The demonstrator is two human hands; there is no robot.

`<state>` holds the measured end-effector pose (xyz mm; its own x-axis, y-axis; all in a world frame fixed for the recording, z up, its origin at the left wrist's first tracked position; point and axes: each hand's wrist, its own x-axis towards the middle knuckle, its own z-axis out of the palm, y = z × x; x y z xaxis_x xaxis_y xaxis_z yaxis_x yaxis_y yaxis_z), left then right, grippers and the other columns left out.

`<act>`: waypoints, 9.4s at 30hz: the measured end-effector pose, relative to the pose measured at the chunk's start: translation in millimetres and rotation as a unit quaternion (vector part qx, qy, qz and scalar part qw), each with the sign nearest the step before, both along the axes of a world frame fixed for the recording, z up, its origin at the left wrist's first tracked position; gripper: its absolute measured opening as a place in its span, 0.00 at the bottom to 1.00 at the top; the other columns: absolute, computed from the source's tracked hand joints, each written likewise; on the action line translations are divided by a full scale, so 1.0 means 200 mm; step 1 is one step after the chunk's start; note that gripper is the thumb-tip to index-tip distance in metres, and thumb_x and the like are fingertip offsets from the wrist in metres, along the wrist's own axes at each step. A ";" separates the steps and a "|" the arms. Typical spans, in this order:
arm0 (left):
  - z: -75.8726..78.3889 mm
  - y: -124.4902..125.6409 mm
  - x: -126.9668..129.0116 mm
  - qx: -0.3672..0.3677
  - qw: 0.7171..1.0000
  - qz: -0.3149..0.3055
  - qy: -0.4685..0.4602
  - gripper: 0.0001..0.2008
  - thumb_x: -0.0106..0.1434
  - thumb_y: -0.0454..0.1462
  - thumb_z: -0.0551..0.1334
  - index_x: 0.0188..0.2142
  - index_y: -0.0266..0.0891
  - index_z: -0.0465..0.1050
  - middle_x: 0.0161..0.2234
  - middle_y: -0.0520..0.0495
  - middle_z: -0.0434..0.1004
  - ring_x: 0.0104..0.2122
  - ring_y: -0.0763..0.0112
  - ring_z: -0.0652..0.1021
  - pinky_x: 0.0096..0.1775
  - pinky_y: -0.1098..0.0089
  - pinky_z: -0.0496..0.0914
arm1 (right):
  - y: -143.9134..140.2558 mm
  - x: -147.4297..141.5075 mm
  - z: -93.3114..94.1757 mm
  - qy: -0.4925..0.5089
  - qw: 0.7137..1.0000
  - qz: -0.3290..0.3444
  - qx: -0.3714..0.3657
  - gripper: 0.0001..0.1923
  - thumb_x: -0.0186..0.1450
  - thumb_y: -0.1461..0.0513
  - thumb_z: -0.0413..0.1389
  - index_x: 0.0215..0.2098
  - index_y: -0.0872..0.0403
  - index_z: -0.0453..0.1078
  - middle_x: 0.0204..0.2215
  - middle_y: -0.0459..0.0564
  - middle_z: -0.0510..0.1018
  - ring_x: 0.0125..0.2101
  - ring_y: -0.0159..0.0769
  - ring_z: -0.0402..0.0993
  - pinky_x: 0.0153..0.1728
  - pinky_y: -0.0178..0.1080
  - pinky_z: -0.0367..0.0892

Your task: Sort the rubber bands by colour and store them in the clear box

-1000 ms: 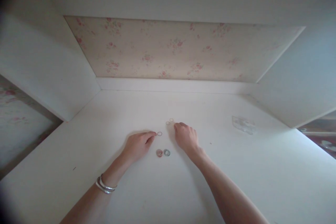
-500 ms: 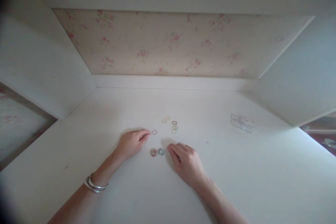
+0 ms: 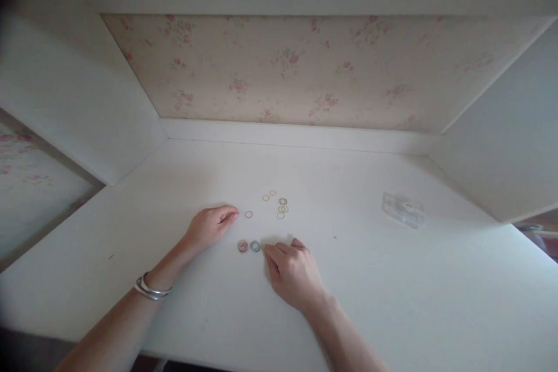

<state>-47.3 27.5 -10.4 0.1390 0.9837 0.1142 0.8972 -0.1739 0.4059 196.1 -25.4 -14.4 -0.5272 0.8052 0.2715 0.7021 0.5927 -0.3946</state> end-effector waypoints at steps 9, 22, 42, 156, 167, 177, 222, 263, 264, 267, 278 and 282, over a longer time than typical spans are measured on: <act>0.05 0.07 0.05 -0.050 0.994 -0.025 -0.091 0.17 0.63 0.45 0.53 0.41 0.40 0.75 0.26 0.51 0.77 0.26 0.71 0.74 0.29 0.74 0.64 | 0.11 0.09 0.00 0.164 0.952 -0.257 -0.008 0.14 0.65 0.56 0.48 0.34 0.49 0.75 0.26 0.45 0.78 0.25 0.32 0.69 0.29 0.33 0.59; 0.15 0.28 0.33 -0.003 0.989 -0.108 0.097 0.13 0.62 0.41 0.55 0.44 0.46 0.75 0.44 0.49 0.77 0.42 0.65 0.76 0.44 0.69 0.67 | 0.10 0.06 0.05 0.122 0.979 -0.150 -0.070 0.12 0.62 0.55 0.51 0.36 0.50 0.74 0.24 0.44 0.77 0.23 0.30 0.68 0.30 0.33 0.59; 0.28 0.08 0.39 0.004 0.967 -0.227 0.118 0.11 0.65 0.37 0.52 0.34 0.43 0.73 0.35 0.48 0.75 0.33 0.67 0.76 0.33 0.70 0.65 | 0.12 0.07 0.02 0.152 0.966 -0.179 -0.106 0.14 0.64 0.58 0.47 0.42 0.51 0.72 0.23 0.44 0.76 0.24 0.31 0.70 0.27 0.32 0.59; 0.06 0.00 0.03 -0.080 0.968 -0.038 -0.233 0.14 0.61 0.45 0.56 0.35 0.38 0.75 0.26 0.51 0.72 0.27 0.71 0.70 0.30 0.72 0.62 | 0.34 0.06 0.01 0.115 0.974 -0.181 -0.074 0.20 0.68 0.51 0.42 0.41 0.50 0.73 0.22 0.44 0.75 0.22 0.31 0.69 0.25 0.31 0.58; 0.02 0.02 0.02 -0.069 0.969 -0.050 -0.233 0.14 0.61 0.45 0.56 0.36 0.38 0.74 0.23 0.52 0.70 0.23 0.73 0.68 0.26 0.74 0.59 | 0.02 0.09 -0.01 0.068 0.996 -0.003 -0.065 0.13 0.69 0.58 0.46 0.42 0.47 0.73 0.37 0.44 0.80 0.35 0.31 0.76 0.36 0.33 0.67; 0.02 0.01 0.02 -0.056 0.971 -0.066 -0.223 0.14 0.62 0.44 0.55 0.35 0.39 0.75 0.25 0.51 0.72 0.25 0.72 0.69 0.28 0.73 0.61 | 0.02 0.07 0.01 0.008 0.998 0.012 -0.058 0.14 0.68 0.60 0.46 0.42 0.45 0.73 0.34 0.41 0.80 0.31 0.31 0.76 0.34 0.35 0.68; 0.11 0.32 0.22 -0.029 0.982 -0.150 -0.110 0.11 0.61 0.41 0.57 0.37 0.39 0.76 0.33 0.48 0.74 0.31 0.70 0.74 0.36 0.72 0.66 | 0.07 0.06 0.05 0.147 0.968 -0.059 -0.194 0.08 0.62 0.58 0.54 0.32 0.51 0.74 0.19 0.41 0.67 0.19 0.25 0.58 0.21 0.30 0.54; 0.23 -0.01 0.35 -0.045 0.937 -0.338 0.078 0.10 0.63 0.35 0.56 0.29 0.41 0.75 0.31 0.50 0.70 0.32 0.71 0.72 0.34 0.71 0.62 | 0.18 0.12 0.03 0.290 0.906 -0.130 -0.280 0.15 0.61 0.52 0.53 0.33 0.54 0.74 0.18 0.40 0.57 0.20 0.25 0.49 0.19 0.31 0.46; 0.23 -0.02 0.35 -0.049 0.936 -0.340 0.072 0.10 0.63 0.35 0.56 0.29 0.40 0.75 0.31 0.50 0.70 0.32 0.71 0.72 0.35 0.71 0.63 | 0.18 0.12 0.03 0.288 0.906 -0.132 -0.280 0.16 0.61 0.52 0.53 0.33 0.54 0.74 0.18 0.40 0.57 0.20 0.26 0.49 0.19 0.31 0.46; 0.24 -0.02 0.34 -0.065 0.937 -0.340 0.047 0.10 0.63 0.35 0.57 0.28 0.40 0.76 0.31 0.50 0.70 0.32 0.71 0.72 0.36 0.72 0.63 | 0.18 0.12 0.03 0.287 0.906 -0.134 -0.280 0.16 0.61 0.51 0.53 0.33 0.55 0.74 0.19 0.41 0.59 0.20 0.26 0.50 0.19 0.31 0.47; 0.25 0.01 0.10 -0.029 0.974 -0.101 -0.201 0.14 0.62 0.45 0.56 0.33 0.39 0.75 0.30 0.50 0.72 0.29 0.73 0.71 0.32 0.73 0.65 | 0.15 0.09 0.03 0.226 0.940 -0.108 -0.232 0.15 0.61 0.52 0.53 0.34 0.53 0.75 0.17 0.41 0.61 0.19 0.25 0.52 0.19 0.31 0.48; 0.15 -0.02 -0.01 -0.048 0.961 0.027 -0.272 0.17 0.60 0.48 0.57 0.36 0.38 0.74 0.30 0.50 0.75 0.31 0.70 0.73 0.33 0.72 0.65 | 0.12 0.07 0.03 0.178 0.957 -0.087 -0.209 0.17 0.59 0.51 0.56 0.39 0.52 0.76 0.17 0.41 0.63 0.19 0.26 0.55 0.20 0.31 0.51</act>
<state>-49.2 23.1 19.2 0.0332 0.9974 0.0642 0.5537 -0.0719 0.8296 211.0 -1.8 -8.1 -0.3085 0.9502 0.0435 0.5523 0.2161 -0.8052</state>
